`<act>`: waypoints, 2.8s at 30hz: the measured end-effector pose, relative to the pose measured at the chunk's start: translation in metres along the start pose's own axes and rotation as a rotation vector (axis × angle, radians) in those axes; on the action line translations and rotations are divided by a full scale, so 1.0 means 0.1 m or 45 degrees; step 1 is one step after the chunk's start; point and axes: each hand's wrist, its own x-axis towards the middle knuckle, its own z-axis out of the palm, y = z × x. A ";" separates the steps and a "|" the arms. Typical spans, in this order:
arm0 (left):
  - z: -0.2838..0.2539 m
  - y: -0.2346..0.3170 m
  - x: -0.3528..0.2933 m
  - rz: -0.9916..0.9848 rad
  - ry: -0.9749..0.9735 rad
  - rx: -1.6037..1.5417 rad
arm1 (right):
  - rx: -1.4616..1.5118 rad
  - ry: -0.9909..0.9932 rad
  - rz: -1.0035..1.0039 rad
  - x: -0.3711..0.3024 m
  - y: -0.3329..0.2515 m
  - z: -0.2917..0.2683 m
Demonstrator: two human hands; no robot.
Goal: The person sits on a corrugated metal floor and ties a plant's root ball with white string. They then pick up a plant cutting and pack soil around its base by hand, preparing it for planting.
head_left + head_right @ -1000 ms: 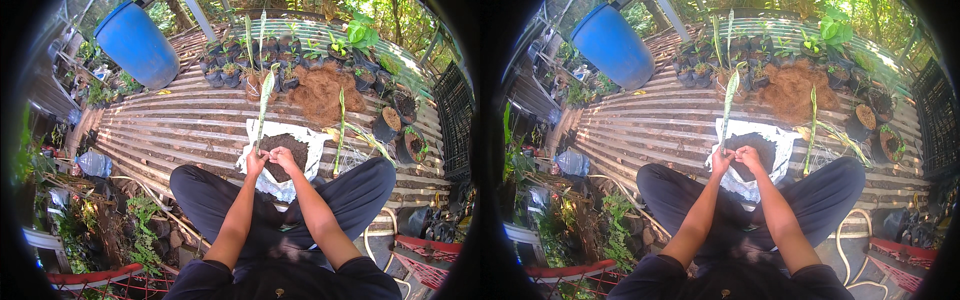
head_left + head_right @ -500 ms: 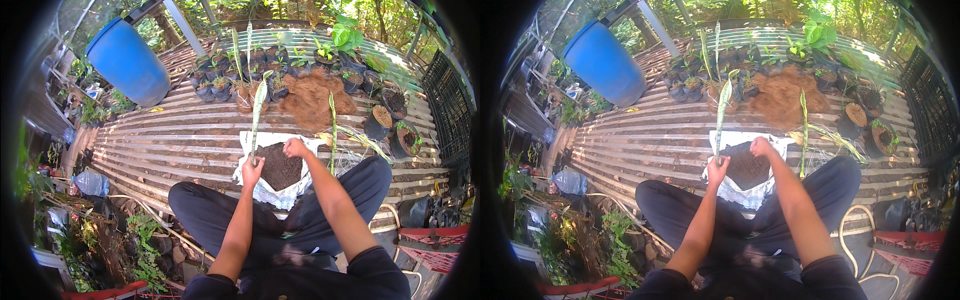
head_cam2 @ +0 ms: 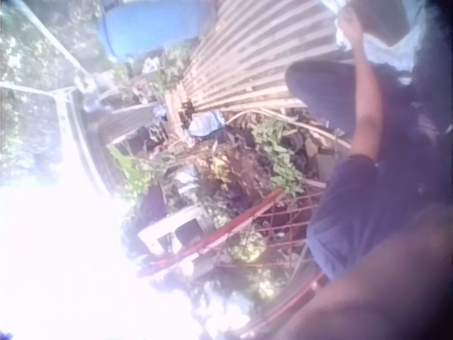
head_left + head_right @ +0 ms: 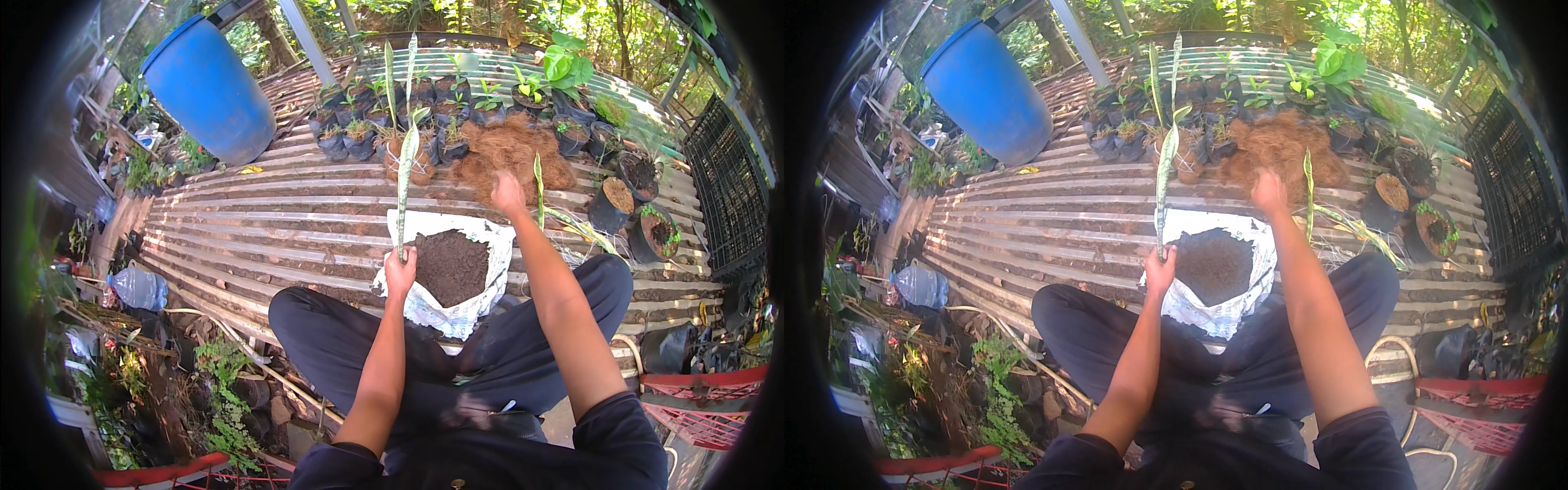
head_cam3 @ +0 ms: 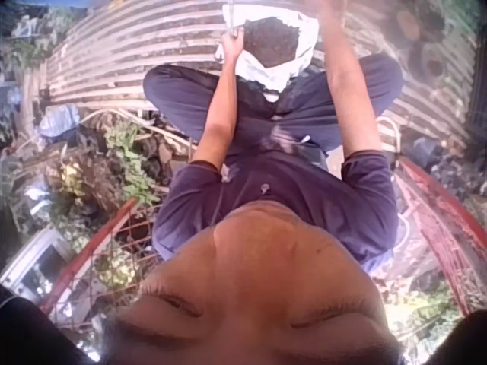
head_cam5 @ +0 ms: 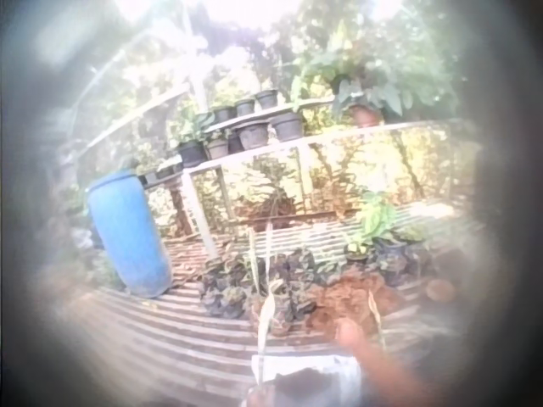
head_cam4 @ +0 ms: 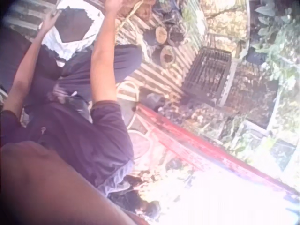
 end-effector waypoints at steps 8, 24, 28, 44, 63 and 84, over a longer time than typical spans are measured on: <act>-0.03 -0.01 0.02 -0.035 0.052 -0.023 | 0.304 -0.781 0.079 -0.46 0.24 1.08; -0.03 -0.04 0.07 -0.138 0.059 -0.066 | 0.095 -0.612 0.504 -0.99 -0.40 1.70; -0.03 -0.03 0.07 -0.119 0.049 -0.073 | 0.168 -0.510 0.486 -1.00 -0.25 1.81; 0.03 -0.06 0.05 -0.091 0.024 -0.067 | 0.047 -0.557 -0.248 -0.94 0.42 1.15; -0.01 -0.05 0.04 -0.113 0.032 -0.074 | -0.082 -0.588 -0.565 -1.05 0.38 1.17; 0.00 -0.06 0.04 -0.113 0.027 -0.050 | 0.109 -0.578 -0.411 -1.02 0.39 1.11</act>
